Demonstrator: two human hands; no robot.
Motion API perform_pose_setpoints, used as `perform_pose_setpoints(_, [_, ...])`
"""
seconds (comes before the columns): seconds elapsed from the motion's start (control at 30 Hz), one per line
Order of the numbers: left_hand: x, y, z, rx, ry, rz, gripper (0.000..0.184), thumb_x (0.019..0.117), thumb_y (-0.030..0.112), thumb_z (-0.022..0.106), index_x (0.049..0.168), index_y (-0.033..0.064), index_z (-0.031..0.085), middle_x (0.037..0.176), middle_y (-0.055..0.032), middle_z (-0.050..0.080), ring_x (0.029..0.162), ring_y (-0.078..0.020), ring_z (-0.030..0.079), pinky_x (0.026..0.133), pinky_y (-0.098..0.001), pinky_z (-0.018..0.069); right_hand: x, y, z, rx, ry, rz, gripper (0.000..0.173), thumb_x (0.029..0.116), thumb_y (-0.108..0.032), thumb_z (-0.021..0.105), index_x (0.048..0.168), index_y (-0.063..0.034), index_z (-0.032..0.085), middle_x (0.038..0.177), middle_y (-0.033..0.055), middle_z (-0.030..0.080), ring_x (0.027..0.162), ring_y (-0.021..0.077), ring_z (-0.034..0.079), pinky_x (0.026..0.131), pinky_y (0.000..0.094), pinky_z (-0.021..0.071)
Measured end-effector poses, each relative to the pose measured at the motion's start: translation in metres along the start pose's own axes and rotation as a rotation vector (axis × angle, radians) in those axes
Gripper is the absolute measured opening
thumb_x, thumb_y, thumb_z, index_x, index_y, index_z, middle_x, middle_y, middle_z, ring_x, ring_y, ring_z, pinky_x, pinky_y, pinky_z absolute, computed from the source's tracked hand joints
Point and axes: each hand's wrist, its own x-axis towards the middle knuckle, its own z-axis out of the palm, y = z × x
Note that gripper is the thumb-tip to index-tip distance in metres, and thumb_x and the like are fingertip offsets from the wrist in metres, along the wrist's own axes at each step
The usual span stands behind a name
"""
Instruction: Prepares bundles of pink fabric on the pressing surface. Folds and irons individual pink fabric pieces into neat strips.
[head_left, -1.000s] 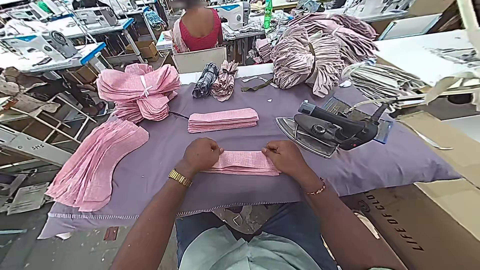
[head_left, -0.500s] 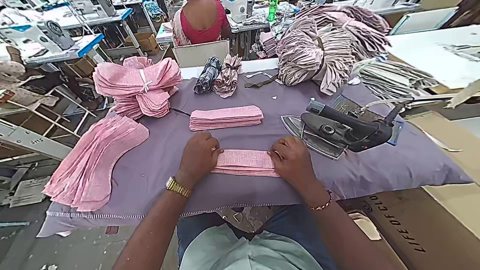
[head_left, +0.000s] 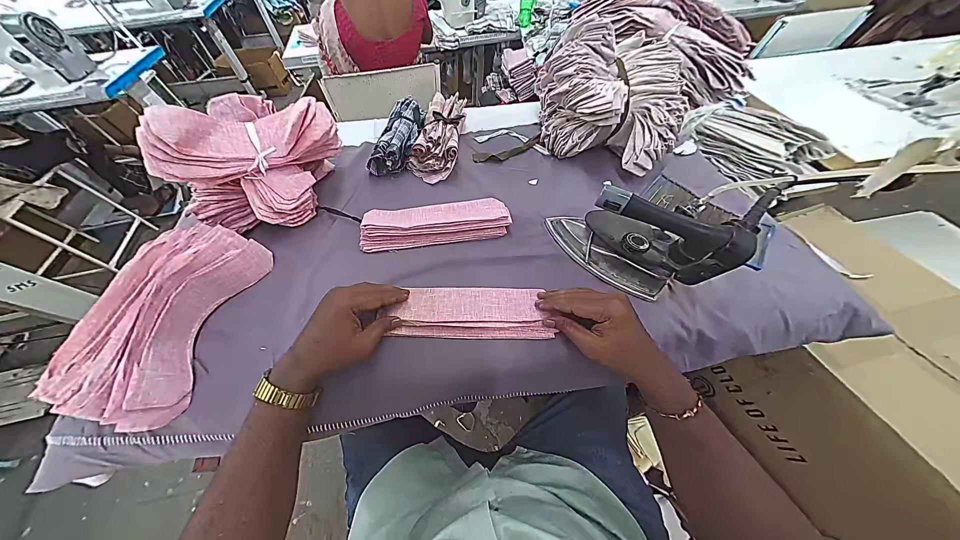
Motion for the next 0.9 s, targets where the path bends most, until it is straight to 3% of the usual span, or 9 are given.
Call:
perform_pose_setpoints(0.17, [-0.004, 0.0, -0.003, 0.059, -0.017, 0.064, 0.03, 0.1034, 0.024, 0.059, 0.127, 0.0123, 0.073, 0.13, -0.0005, 0.071, 0.125, -0.0117, 0.065, 0.111, -0.0372, 0.0519, -0.003, -0.001, 0.003, -0.214, 0.023, -0.159, 0.022, 0.1041, -0.017, 0.06, 0.111, -0.0066, 0.078, 0.115, 0.0062, 0.077, 0.116, 0.0179, 0.071, 0.107, 0.039, 0.055])
perform_pose_setpoints(0.37, [-0.004, 0.016, 0.007, 0.374, -0.034, 0.124, 0.032, 0.1057, 0.02, 0.049, 0.127, 0.0134, 0.073, 0.131, -0.0026, 0.07, 0.126, -0.016, 0.064, 0.109, -0.0379, 0.051, -0.003, -0.015, 0.01, -0.528, 0.007, -0.253, 0.024, 0.1047, -0.018, 0.054, 0.111, -0.0083, 0.076, 0.113, 0.0065, 0.077, 0.11, 0.0187, 0.072, 0.101, 0.0418, 0.0521])
perform_pose_setpoints(0.57, [-0.001, 0.02, 0.013, 0.411, 0.006, 0.102, 0.031, 0.1029, 0.025, 0.054, 0.125, 0.0138, 0.073, 0.124, -0.0026, 0.072, 0.119, -0.0162, 0.066, 0.103, -0.0367, 0.0533, 0.003, -0.017, 0.017, -0.518, 0.024, -0.103, 0.026, 0.097, -0.022, 0.053, 0.106, -0.0147, 0.076, 0.108, -0.0002, 0.076, 0.104, 0.0163, 0.07, 0.097, 0.0512, 0.0466])
perform_pose_setpoints(0.7, [-0.001, 0.018, 0.013, 0.411, 0.008, 0.097, 0.031, 0.1023, 0.023, 0.054, 0.125, 0.0141, 0.073, 0.123, -0.002, 0.072, 0.119, -0.016, 0.066, 0.103, -0.0366, 0.0533, 0.004, -0.015, 0.028, -0.411, 0.125, 0.033, 0.025, 0.0913, -0.021, 0.052, 0.099, -0.0165, 0.075, 0.104, -0.0022, 0.075, 0.102, 0.0143, 0.068, 0.094, 0.049, 0.0457])
perform_pose_setpoints(0.9, [0.0, 0.015, 0.015, 0.286, 0.062, 0.034, 0.031, 0.0982, 0.017, 0.054, 0.121, 0.0161, 0.075, 0.121, 0.0006, 0.073, 0.119, -0.0132, 0.066, 0.105, -0.037, 0.0529, 0.006, -0.014, 0.027, -0.291, 0.153, 0.168, 0.024, 0.0872, -0.019, 0.056, 0.099, -0.0194, 0.077, 0.102, -0.0065, 0.075, 0.1, 0.0102, 0.067, 0.09, 0.0482, 0.0465])
